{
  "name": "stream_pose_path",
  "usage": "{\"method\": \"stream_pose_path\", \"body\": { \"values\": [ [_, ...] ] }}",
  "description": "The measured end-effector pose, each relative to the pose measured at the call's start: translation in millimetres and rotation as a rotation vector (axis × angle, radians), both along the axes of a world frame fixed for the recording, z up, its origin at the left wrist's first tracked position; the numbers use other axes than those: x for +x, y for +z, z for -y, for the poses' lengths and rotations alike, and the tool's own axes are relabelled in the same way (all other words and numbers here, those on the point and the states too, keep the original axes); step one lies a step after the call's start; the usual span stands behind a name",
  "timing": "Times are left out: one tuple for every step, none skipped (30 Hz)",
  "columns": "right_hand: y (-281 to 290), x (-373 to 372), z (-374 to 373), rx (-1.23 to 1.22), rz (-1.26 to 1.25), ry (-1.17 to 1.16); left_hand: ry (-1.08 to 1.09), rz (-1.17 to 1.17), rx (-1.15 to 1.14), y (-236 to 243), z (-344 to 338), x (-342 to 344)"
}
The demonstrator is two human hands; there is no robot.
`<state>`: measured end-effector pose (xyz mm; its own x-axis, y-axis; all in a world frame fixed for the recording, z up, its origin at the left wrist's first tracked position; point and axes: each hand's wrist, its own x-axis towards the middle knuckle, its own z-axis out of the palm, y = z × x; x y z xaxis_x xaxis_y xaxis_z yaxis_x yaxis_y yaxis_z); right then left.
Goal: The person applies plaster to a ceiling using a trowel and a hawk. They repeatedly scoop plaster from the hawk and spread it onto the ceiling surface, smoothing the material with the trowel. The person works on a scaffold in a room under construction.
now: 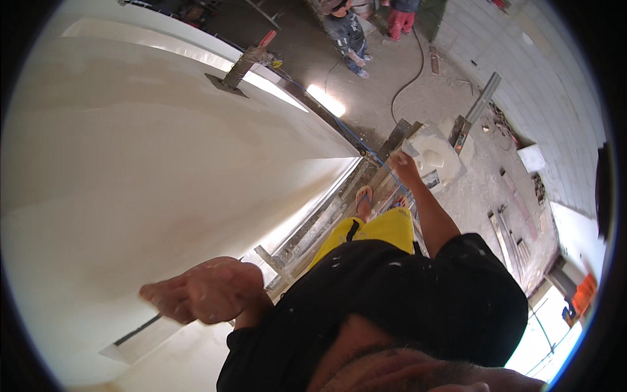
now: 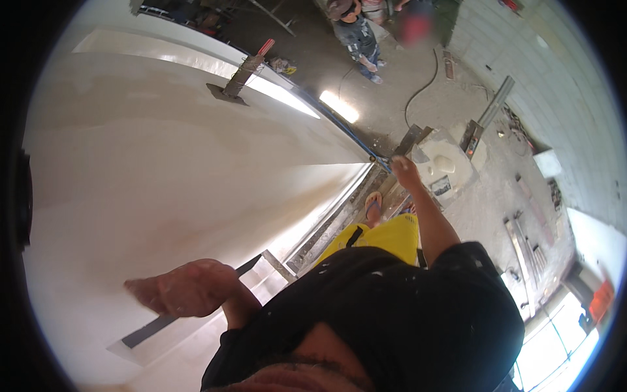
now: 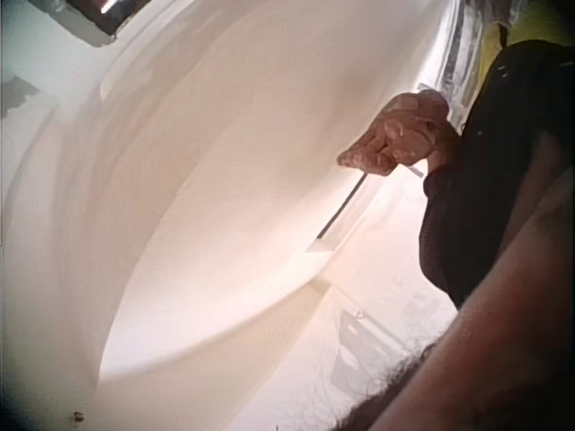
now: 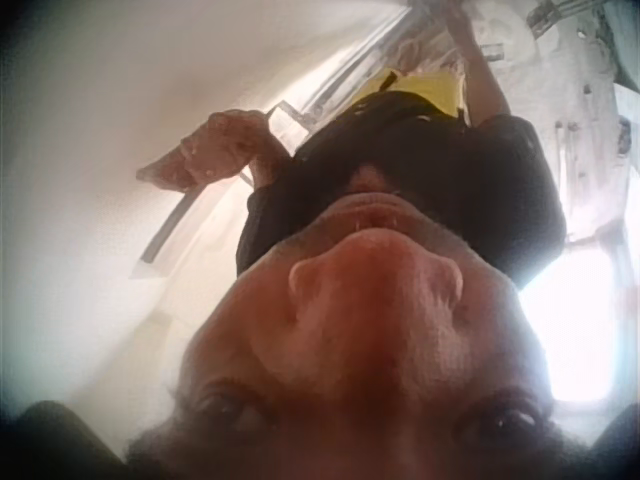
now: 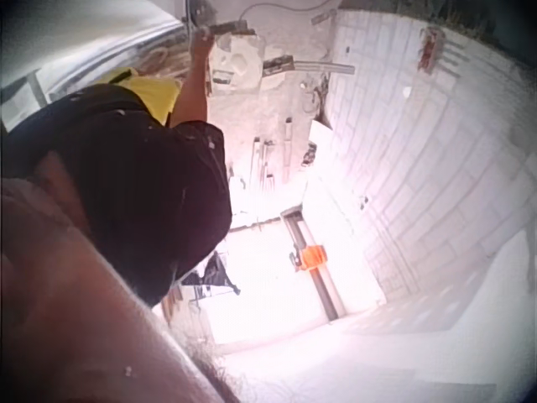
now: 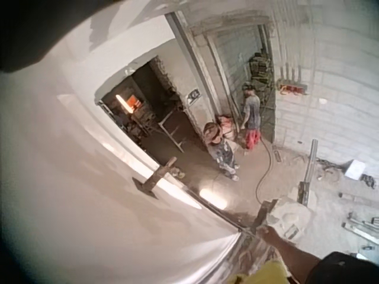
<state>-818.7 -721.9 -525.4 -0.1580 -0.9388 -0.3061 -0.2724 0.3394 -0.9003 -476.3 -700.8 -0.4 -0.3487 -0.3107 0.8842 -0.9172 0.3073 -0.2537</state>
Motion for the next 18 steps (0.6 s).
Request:
{"method": "stream_pose_path", "body": {
  "values": [
    [16.0,21.7,16.6,0.035,0.166,-0.120,-0.015,0.038,-0.015,6.2,0.7,6.4],
    [35.0,38.8,31.8,-0.039,0.148,-0.128,-0.009,0.045,-0.036,10.3,2.9,12.5],
    [55.6,54.6,46.6,-0.034,0.126,-0.161,-0.004,0.045,-0.051,12.8,5.0,17.8],
    [77.4,68.7,57.2,-0.018,0.239,-0.173,0.000,0.050,-0.056,14.6,7.5,23.3],
    [99.7,80.4,66.9,-0.003,0.352,-0.184,0.004,0.050,-0.061,15.9,9.2,28.2],
    [121.4,88.3,77.4,0.011,0.466,-0.192,0.006,0.051,-0.066,16.4,11.3,33.0],
    [142.0,93.9,87.8,0.026,0.409,-0.148,0.011,0.053,-0.068,16.8,12.1,37.0],
    [160.7,99.3,98.2,0.042,0.357,-0.103,0.016,0.056,-0.071,16.7,13.0,40.5],
    [176.7,104.7,109.9,0.060,0.308,-0.056,0.023,0.064,-0.068,16.5,14.4,44.3],
    [189.7,108.7,122.7,0.082,0.345,-0.051,0.030,0.070,-0.066,16.6,14.9,47.1],
    [199.7,111.6,137.6,0.101,0.381,-0.044,0.038,0.078,-0.066,15.9,16.1,49.9],
    [206.6,116.2,155.8,0.119,0.413,-0.035,0.048,0.082,-0.066,14.8,16.8,51.9],
    [211.0,123.8,176.2,0.045,0.496,-0.050,0.065,0.087,-0.066,13.3,16.9,53.1],
    [213.7,133.0,197.4,-0.027,0.579,-0.064,0.079,0.085,-0.064,11.6,17.4,54.2],
    [215.1,142.0,218.1,-0.096,0.662,-0.077,0.097,0.092,-0.060,10.6,17.8,55.0],
    [215.5,151.2,238.4,-0.100,0.725,-0.079,0.120,0.099,-0.053,8.7,18.0,55.6],
    [216.4,161.3,260.7,-0.104,0.787,-0.079,0.143,0.098,-0.048,6.7,18.0,55.3],
    [217.2,171.8,282.7,-0.120,0.857,-0.076,0.175,0.103,-0.040,5.7,18.3,55.5]
  ]
}}
